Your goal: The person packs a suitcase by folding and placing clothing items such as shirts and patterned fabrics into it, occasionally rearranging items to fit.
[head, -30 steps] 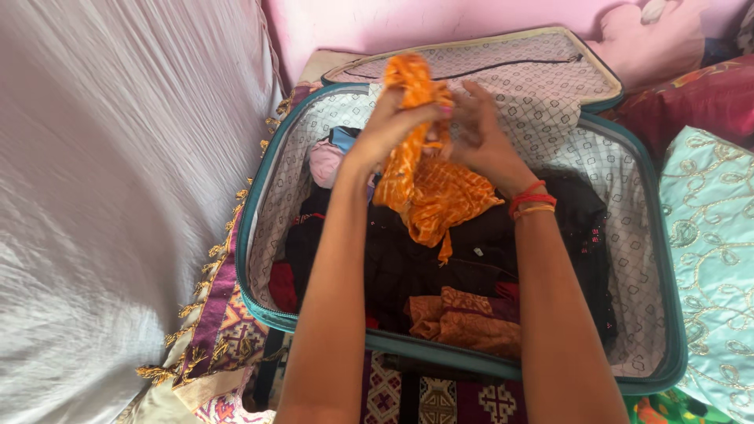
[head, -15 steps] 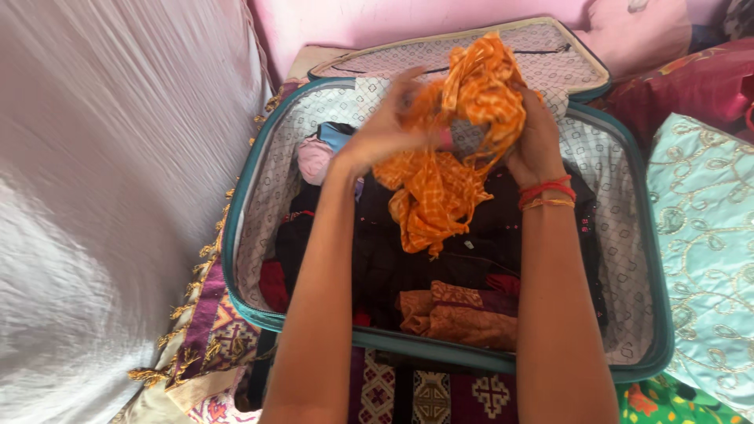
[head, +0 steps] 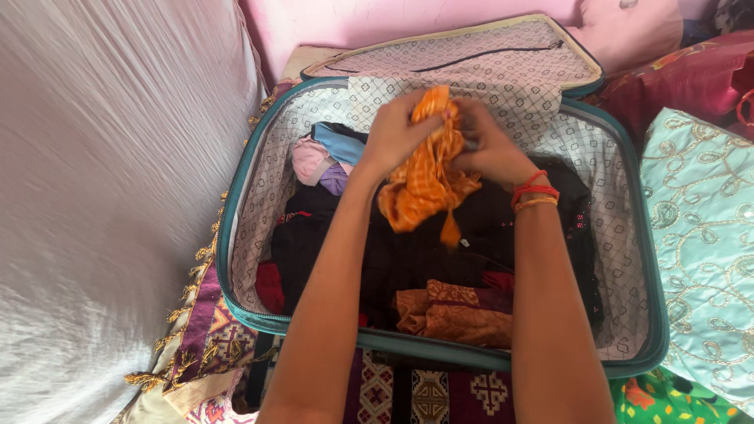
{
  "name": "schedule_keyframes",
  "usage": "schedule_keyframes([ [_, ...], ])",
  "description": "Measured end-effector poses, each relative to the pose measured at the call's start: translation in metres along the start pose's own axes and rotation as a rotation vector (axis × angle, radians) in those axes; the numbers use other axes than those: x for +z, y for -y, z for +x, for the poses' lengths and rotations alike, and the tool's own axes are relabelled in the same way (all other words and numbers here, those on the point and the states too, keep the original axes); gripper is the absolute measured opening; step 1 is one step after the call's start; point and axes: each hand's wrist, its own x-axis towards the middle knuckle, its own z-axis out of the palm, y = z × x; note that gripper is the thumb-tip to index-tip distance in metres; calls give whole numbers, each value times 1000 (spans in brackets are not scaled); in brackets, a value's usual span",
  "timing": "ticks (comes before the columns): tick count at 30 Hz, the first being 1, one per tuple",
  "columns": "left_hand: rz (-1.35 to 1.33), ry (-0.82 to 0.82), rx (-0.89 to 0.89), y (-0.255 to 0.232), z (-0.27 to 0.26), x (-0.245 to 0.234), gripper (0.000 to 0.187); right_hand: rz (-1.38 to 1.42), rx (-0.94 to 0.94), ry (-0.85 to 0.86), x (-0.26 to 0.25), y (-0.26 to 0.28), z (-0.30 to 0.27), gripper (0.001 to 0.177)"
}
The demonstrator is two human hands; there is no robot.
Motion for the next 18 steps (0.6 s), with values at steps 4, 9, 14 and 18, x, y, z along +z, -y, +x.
schedule_keyframes([
  [4,-348,-99,-84,-11,6,1,34,68,-158,282,25,32,-1,86],
  [9,-353,27,-400,-19,9,-3,50,169,79,58,15,15,5,40],
  [14,-732,226,-208,-24,-3,-14,111,699,-30,-191,-10,-23,23,34],
  [18,-604,172,-153,-35,-3,-7,110,852,59,-343,-13,-45,28,30],
])
